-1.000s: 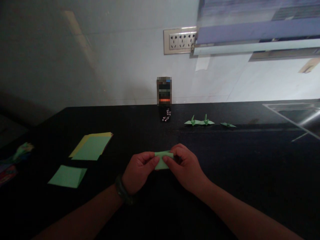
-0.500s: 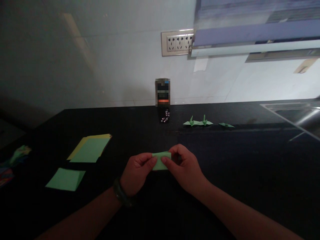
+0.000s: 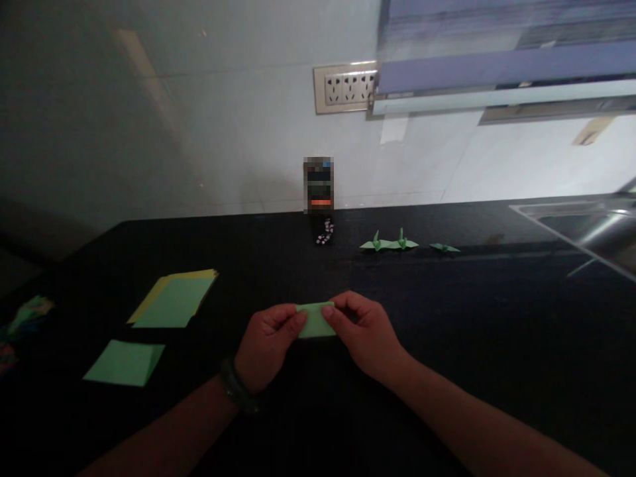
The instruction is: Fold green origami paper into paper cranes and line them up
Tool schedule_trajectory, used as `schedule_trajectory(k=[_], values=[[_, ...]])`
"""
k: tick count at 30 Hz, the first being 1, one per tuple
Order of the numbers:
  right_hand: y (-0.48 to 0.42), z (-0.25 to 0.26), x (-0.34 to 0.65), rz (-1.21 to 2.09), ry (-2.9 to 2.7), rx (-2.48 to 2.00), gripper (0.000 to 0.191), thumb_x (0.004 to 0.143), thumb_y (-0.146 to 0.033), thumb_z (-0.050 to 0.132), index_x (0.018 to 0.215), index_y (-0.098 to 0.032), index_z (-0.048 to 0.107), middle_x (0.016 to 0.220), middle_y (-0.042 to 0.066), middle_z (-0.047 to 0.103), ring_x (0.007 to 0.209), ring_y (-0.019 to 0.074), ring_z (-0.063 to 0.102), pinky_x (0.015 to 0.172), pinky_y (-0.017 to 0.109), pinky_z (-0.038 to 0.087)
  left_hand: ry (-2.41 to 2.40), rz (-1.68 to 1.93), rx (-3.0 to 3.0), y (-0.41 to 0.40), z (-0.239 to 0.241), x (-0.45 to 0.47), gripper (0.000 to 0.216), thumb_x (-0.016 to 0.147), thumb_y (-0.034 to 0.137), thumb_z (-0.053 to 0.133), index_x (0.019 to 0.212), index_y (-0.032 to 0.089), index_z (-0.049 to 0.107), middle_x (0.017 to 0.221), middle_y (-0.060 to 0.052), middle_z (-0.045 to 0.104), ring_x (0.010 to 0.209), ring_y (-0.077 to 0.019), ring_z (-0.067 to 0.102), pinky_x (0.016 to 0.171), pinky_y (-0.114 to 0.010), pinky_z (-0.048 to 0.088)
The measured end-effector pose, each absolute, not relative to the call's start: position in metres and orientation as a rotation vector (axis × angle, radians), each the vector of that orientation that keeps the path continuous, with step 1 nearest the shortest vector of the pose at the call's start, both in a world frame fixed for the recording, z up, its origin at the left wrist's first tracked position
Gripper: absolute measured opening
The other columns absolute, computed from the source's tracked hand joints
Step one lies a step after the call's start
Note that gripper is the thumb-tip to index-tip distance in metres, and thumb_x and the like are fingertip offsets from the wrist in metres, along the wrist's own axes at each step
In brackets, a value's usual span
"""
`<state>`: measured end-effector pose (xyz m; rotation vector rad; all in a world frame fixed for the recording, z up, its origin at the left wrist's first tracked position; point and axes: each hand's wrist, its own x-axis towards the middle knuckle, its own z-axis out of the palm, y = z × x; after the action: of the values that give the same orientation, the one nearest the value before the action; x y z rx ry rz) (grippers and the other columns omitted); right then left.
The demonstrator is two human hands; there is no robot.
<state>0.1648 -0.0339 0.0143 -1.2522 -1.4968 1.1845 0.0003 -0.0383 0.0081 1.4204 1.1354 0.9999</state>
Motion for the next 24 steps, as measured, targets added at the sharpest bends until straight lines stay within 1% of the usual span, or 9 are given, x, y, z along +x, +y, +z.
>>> schedule_trajectory(k=[5, 10, 15, 16, 18, 20, 22, 24], values=[[-0.0332, 0.0147, 0.1653, 1.142, -1.513, -1.26, 0.021, 0.076, -0.037, 0.054, 0.066, -0.018, 0.059, 0.058, -0.002, 0.052, 0.052, 0.0098, 0.045, 0.048, 0.022, 0.036, 1.155, 0.974, 1.411, -0.0382, 0.0069, 0.0, 0.028, 0.079, 0.037, 0.051, 0.067, 0.013, 0.058, 0.055, 0.004, 0.042, 0.051, -0.0073, 0.033, 0.047, -0.02, 0.027], [-0.0311, 0.0105, 0.1665, 1.109, -1.599, -1.263, 0.016, 0.074, -0.034, 0.058, 0.074, -0.018, 0.061, 0.061, -0.002, 0.054, 0.054, 0.0106, 0.047, 0.05, 0.023, 0.038, 1.12, 0.925, 1.411, -0.0405, 0.0057, 0.0008, 0.028, 0.079, 0.036, 0.051, 0.067, 0.013, 0.059, 0.055, 0.004, 0.044, 0.051, -0.0072, 0.034, 0.047, -0.02, 0.028], [-0.0314, 0.0097, 0.1659, 0.957, -1.725, -1.203, 0.015, 0.075, -0.028, 0.057, 0.064, -0.017, 0.059, 0.064, 0.0, 0.054, 0.059, 0.0112, 0.049, 0.055, 0.024, 0.039, 1.078, 0.848, 1.467, -0.0413, 0.0055, 0.0035, 0.027, 0.081, 0.034, 0.049, 0.069, 0.012, 0.06, 0.057, 0.002, 0.05, 0.052, -0.0077, 0.041, 0.05, -0.021, 0.033], [-0.0315, 0.01, 0.1662, 0.963, -1.713, -1.202, 0.015, 0.075, -0.028, 0.057, 0.064, -0.017, 0.059, 0.064, 0.0, 0.054, 0.06, 0.0112, 0.049, 0.056, 0.024, 0.039, 1.067, 0.853, 1.446, -0.0413, 0.0054, 0.0041, 0.025, 0.081, 0.034, 0.049, 0.072, 0.013, 0.06, 0.059, 0.001, 0.053, 0.054, -0.0083, 0.044, 0.052, -0.021, 0.035], [-0.0307, 0.0108, 0.1677, 1.012, -1.635, -1.227, 0.015, 0.074, -0.029, 0.058, 0.065, -0.017, 0.06, 0.063, 0.0, 0.054, 0.058, 0.0108, 0.048, 0.054, 0.024, 0.039, 1.027, 0.908, 1.357, -0.0417, 0.005, 0.0053, 0.02, 0.079, 0.031, 0.053, 0.087, 0.014, 0.059, 0.07, -0.001, 0.06, 0.063, -0.0107, 0.054, 0.058, -0.022, 0.041], [-0.0289, 0.0114, 0.17, 1.072, -1.514, -1.273, 0.017, 0.074, -0.032, 0.058, 0.065, -0.017, 0.059, 0.06, -0.001, 0.054, 0.055, 0.0101, 0.047, 0.052, 0.023, 0.038, 0.994, 1.002, 1.295, -0.0429, 0.0046, 0.006, 0.03, 0.075, 0.028, 0.059, 0.102, 0.017, 0.051, 0.086, -0.004, 0.064, 0.077, -0.014, 0.059, 0.068, -0.026, 0.046], [-0.0268, 0.0121, 0.1722, 1.106, -1.413, -1.3, 0.02, 0.073, -0.034, 0.059, 0.065, -0.016, 0.059, 0.058, -0.001, 0.053, 0.053, 0.0096, 0.045, 0.05, 0.023, 0.036, 1.021, 1.067, 1.357, -0.0445, 0.0042, 0.006, 0.036, 0.072, 0.027, 0.062, 0.105, 0.02, 0.048, 0.096, -0.005, 0.063, 0.085, -0.0157, 0.06, 0.073, -0.028, 0.047], [-0.0254, 0.013, 0.1734, 1.117, -1.373, -1.295, 0.021, 0.073, -0.035, 0.059, 0.064, -0.016, 0.058, 0.058, -0.002, 0.053, 0.053, 0.0093, 0.045, 0.049, 0.023, 0.036, 1.065, 1.065, 1.491, -0.0458, 0.0041, 0.0058, 0.033, 0.071, 0.026, 0.064, 0.101, 0.02, 0.051, 0.099, -0.005, 0.062, 0.088, -0.016, 0.059, 0.073, -0.028, 0.048]])
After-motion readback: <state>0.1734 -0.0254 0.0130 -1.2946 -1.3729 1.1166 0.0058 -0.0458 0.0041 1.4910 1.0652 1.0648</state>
